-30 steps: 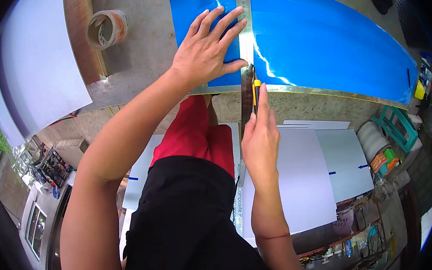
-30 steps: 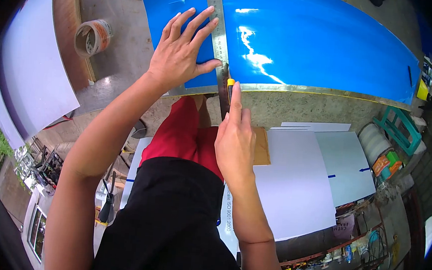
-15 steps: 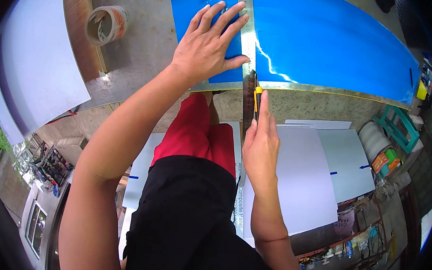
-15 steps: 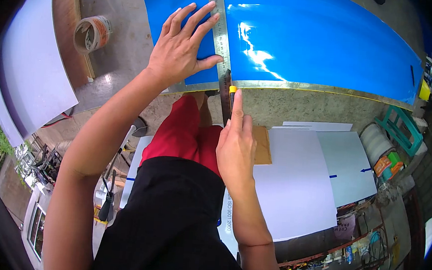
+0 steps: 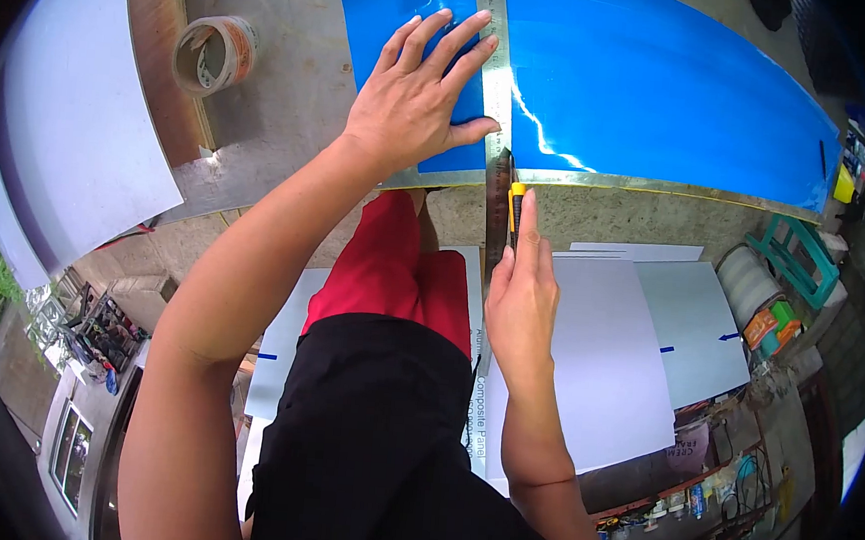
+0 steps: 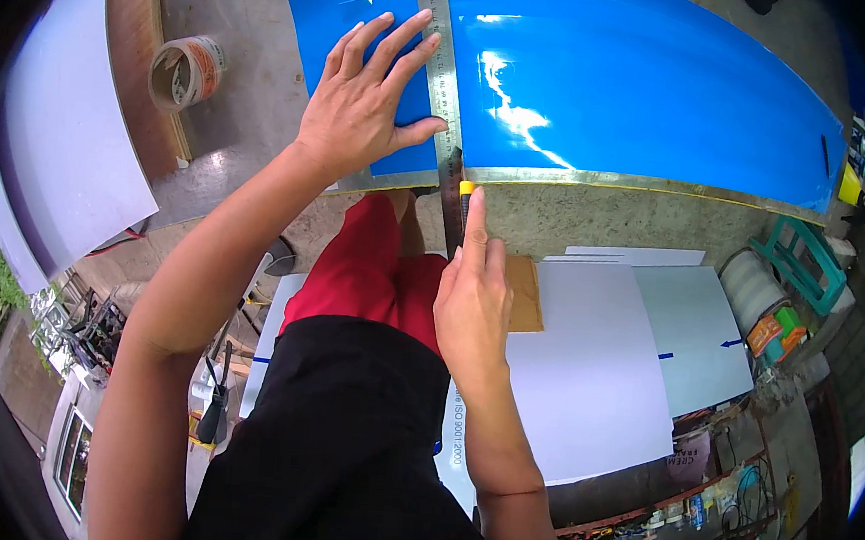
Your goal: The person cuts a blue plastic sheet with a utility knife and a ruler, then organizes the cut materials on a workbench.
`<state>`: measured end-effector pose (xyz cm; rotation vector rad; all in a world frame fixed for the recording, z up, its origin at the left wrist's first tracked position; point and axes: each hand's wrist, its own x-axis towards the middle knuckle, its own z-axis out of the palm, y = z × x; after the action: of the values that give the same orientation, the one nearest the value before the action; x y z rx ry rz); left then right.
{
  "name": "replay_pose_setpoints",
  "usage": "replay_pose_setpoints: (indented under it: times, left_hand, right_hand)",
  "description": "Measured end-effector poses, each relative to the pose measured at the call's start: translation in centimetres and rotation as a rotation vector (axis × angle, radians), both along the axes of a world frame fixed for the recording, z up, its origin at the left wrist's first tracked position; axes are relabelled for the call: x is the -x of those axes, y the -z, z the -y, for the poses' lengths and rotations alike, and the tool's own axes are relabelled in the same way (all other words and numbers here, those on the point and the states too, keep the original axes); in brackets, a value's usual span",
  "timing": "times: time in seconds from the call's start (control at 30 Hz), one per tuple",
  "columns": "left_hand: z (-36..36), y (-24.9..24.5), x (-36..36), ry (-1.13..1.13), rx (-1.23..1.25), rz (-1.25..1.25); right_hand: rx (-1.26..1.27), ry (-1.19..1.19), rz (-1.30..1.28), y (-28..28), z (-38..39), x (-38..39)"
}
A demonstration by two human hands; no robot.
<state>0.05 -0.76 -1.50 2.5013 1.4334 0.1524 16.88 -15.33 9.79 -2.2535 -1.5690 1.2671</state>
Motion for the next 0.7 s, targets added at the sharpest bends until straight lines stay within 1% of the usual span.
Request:
replay_pose_setpoints:
  times: [0.6,0.7]
  left_hand:
    - [-0.09,-0.22,0.05,-0.004,0.035,0.032]
    - [-0.21,-0.36,0.07,0.001,0.043,0.028]
  right_hand:
    - [0.018,-0.013,0.001,0.05,0.17,-0.24]
    - [-0.044,-0.034,0.008,0.01,-0.27,-0.4]
